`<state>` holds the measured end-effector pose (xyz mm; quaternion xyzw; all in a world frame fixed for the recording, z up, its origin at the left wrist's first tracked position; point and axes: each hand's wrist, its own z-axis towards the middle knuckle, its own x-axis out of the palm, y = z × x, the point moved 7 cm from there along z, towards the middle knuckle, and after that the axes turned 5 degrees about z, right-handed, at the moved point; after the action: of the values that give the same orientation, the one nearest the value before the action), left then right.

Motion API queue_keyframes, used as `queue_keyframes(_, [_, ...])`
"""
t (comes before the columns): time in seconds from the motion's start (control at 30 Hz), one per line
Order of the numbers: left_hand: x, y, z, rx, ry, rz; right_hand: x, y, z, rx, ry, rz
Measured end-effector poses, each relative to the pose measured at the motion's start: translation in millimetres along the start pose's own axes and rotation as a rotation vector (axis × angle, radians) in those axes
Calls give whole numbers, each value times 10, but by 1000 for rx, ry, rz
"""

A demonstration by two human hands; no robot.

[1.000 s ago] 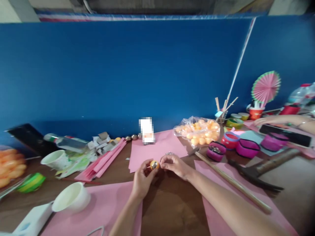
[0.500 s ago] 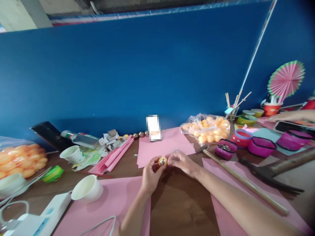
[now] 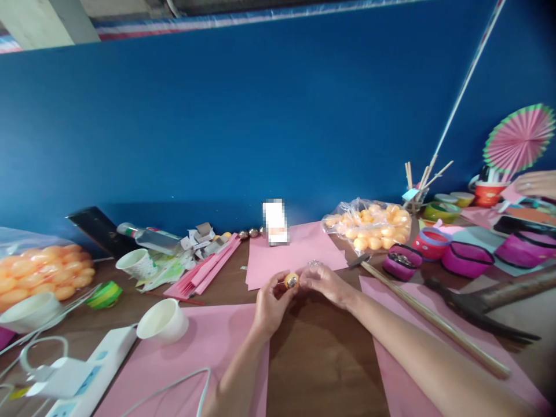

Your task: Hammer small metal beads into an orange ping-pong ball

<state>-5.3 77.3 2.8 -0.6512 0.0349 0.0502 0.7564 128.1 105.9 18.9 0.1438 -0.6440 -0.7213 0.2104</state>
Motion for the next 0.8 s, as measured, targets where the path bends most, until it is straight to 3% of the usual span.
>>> queue_keyframes(0.23, [5,-18,-3,43,-2,53,25,-14,7,18,31,17])
queue_keyframes(0.8, [21,-14,-14,0,20,17,62,21,-2,54,78,-17])
